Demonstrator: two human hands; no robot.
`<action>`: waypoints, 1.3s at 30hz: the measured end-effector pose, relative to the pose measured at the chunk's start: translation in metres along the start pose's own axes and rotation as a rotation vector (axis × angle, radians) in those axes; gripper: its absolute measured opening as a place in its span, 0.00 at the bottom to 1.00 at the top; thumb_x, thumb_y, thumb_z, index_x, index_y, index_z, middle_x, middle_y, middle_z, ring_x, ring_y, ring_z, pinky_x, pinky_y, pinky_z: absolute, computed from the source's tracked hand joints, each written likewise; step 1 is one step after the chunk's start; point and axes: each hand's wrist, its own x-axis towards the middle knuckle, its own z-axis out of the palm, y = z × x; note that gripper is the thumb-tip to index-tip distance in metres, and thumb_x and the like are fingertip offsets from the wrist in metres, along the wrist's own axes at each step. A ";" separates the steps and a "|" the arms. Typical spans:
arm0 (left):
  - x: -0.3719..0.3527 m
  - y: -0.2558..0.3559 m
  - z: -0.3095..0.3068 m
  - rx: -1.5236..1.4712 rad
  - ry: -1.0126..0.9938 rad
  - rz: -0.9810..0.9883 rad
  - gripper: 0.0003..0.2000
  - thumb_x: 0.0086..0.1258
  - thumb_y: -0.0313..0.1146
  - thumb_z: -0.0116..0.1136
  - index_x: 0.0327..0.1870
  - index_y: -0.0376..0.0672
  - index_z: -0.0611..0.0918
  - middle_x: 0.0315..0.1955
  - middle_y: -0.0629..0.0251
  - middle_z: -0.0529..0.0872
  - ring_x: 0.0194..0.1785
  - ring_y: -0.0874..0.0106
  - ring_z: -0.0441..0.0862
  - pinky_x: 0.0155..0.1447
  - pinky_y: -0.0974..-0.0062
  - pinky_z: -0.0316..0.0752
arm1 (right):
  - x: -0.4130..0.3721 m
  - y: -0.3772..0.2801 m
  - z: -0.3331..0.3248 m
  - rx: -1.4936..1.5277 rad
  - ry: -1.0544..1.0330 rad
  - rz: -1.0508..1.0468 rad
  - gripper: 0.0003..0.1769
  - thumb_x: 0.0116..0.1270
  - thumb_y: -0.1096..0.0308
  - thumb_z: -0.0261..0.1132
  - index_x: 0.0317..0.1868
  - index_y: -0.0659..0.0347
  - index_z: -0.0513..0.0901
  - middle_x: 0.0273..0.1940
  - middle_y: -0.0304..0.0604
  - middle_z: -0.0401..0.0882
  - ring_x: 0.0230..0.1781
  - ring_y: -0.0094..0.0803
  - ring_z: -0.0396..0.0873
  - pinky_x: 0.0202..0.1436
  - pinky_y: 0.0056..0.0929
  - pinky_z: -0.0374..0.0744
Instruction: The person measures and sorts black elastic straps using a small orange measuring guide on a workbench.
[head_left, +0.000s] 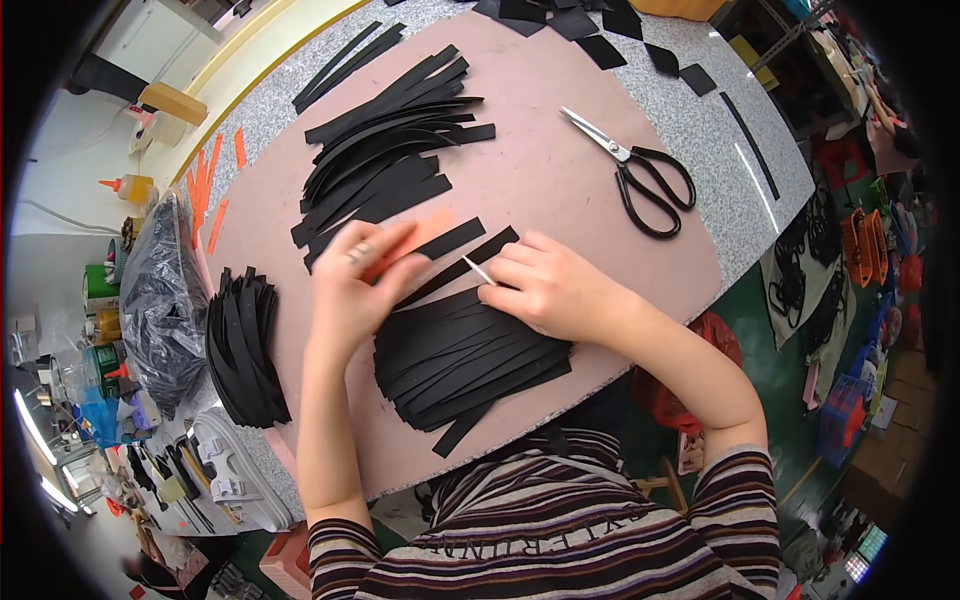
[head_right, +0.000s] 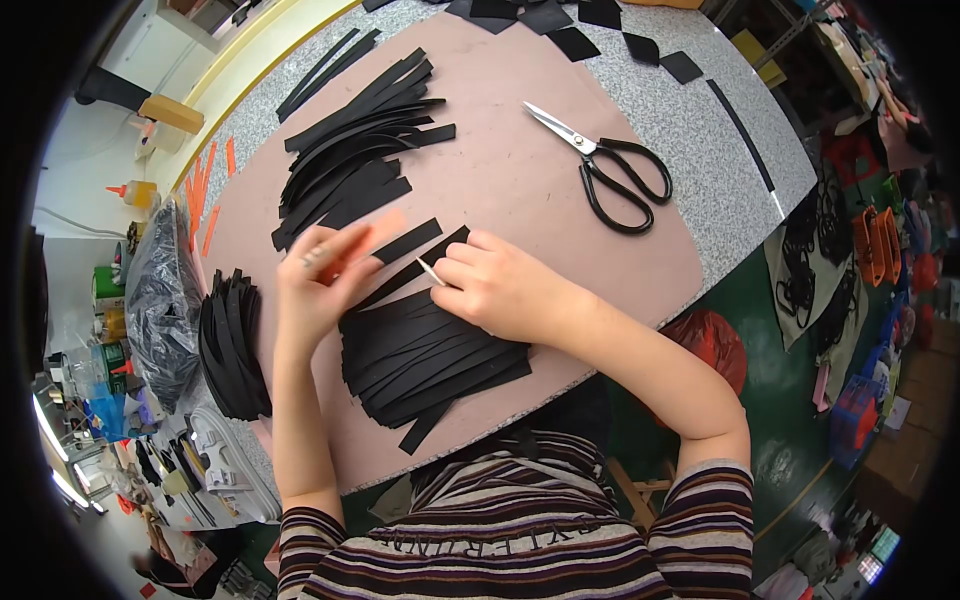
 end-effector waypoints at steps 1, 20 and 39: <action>-0.001 0.008 0.003 0.001 -0.072 -0.020 0.21 0.61 0.30 0.79 0.57 0.44 0.91 0.38 0.66 0.86 0.31 0.75 0.81 0.36 0.75 0.77 | 0.000 -0.002 0.001 -0.017 -0.002 -0.003 0.03 0.61 0.69 0.64 0.34 0.57 0.82 0.33 0.37 0.73 0.40 0.33 0.76 0.48 0.33 0.74; -0.011 0.016 0.055 0.221 -0.101 0.190 0.16 0.67 0.33 0.74 0.56 0.50 0.92 0.32 0.66 0.82 0.30 0.67 0.83 0.37 0.68 0.80 | -0.017 0.022 -0.022 0.599 0.406 0.797 0.11 0.78 0.68 0.65 0.48 0.68 0.88 0.40 0.51 0.89 0.35 0.46 0.86 0.42 0.36 0.82; -0.007 0.013 0.054 0.156 -0.107 0.188 0.12 0.67 0.31 0.74 0.51 0.45 0.93 0.31 0.66 0.84 0.29 0.68 0.84 0.34 0.70 0.80 | 0.017 0.023 -0.005 0.476 0.178 0.412 0.09 0.73 0.68 0.67 0.35 0.65 0.83 0.30 0.50 0.85 0.31 0.50 0.83 0.38 0.43 0.80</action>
